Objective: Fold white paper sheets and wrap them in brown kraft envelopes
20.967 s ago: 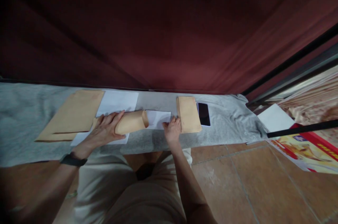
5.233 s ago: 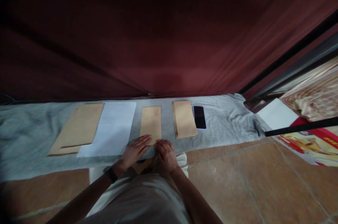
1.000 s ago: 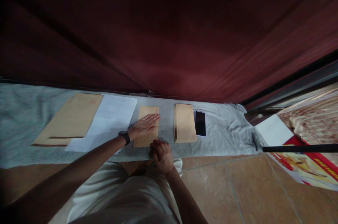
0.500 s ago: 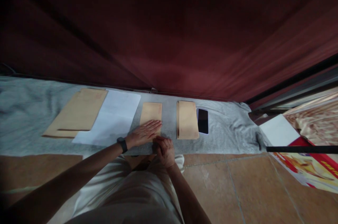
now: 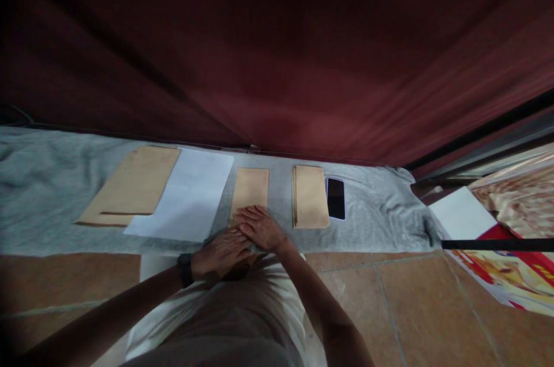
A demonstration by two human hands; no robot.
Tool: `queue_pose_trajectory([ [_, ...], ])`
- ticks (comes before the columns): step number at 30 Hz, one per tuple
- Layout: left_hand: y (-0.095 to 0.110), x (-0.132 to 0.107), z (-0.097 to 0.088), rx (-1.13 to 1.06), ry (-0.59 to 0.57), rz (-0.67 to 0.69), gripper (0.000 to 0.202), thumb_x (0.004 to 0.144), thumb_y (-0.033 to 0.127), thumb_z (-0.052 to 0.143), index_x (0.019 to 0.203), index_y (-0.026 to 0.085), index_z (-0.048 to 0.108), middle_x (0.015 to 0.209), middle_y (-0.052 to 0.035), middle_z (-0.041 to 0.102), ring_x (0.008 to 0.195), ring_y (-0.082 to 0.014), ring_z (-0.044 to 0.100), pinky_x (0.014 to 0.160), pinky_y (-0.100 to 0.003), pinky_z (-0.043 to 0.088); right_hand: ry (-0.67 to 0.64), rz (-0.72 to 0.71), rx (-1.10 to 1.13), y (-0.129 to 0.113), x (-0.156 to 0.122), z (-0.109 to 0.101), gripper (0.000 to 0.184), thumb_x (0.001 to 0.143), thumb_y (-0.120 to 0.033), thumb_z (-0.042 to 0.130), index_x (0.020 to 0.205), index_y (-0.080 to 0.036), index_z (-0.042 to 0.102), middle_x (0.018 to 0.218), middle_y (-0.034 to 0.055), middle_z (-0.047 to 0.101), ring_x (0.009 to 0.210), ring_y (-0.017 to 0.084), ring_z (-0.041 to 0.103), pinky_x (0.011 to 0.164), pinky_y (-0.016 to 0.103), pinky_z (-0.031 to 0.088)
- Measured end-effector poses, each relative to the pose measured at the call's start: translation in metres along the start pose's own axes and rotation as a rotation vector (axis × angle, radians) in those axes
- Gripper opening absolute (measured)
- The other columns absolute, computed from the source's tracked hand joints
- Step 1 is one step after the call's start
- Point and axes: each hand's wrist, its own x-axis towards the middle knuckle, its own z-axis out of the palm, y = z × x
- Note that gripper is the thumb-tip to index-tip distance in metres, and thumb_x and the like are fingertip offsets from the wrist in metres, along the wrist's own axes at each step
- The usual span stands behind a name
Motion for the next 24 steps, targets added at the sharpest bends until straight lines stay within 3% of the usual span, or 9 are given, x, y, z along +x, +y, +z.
queue_pose_trajectory([
  [3, 0.002, 0.000, -0.002, -0.009, -0.034, 0.012, 0.039, 0.102, 0.042, 0.048, 0.131, 0.021, 0.063, 0.135, -0.0094, 0.066, 0.129, -0.0239, 0.057, 0.117, -0.042, 0.038, -0.033, -0.042, -0.091, 0.011, 0.019, 0.007, 0.041, 0.104, -0.030, 0.050, 0.145, -0.030, 0.053, 0.156, 0.0004, 0.047, 0.146, 0.020, 0.041, 0.125, 0.046, 0.030],
  [8, 0.001, 0.009, -0.009, -0.020, -0.062, 0.063, 0.054, 0.101, 0.039, 0.047, 0.151, 0.019, 0.043, 0.156, -0.0106, 0.047, 0.144, -0.0240, 0.043, 0.123, -0.042, 0.031, 0.011, -0.021, -0.126, 0.036, 0.049, 0.007, 0.048, 0.102, -0.028, 0.054, 0.149, -0.031, 0.047, 0.159, -0.0014, 0.043, 0.148, 0.020, 0.038, 0.127, 0.047, 0.027],
  [15, 0.004, 0.010, -0.011, -0.042, -0.067, 0.037, 0.063, 0.096, 0.027, 0.050, 0.157, 0.021, 0.033, 0.161, -0.0076, 0.039, 0.148, -0.0225, 0.038, 0.124, -0.043, 0.029, 0.055, 0.137, -0.226, 0.063, 0.081, 0.002, 0.051, 0.104, -0.031, 0.047, 0.153, -0.021, 0.040, 0.163, 0.0066, 0.036, 0.152, 0.021, 0.032, 0.128, 0.048, 0.020],
  [24, 0.002, 0.010, -0.007, -0.040, -0.067, 0.044, 0.063, 0.096, 0.027, 0.050, 0.157, 0.022, 0.034, 0.162, -0.0081, 0.037, 0.149, -0.0224, 0.037, 0.125, -0.043, 0.028, 0.159, 0.364, -0.271, 0.057, 0.089, 0.006, 0.058, 0.104, -0.033, 0.045, 0.156, -0.010, 0.033, 0.163, 0.0145, 0.033, 0.154, 0.026, 0.026, 0.128, 0.053, 0.019],
])
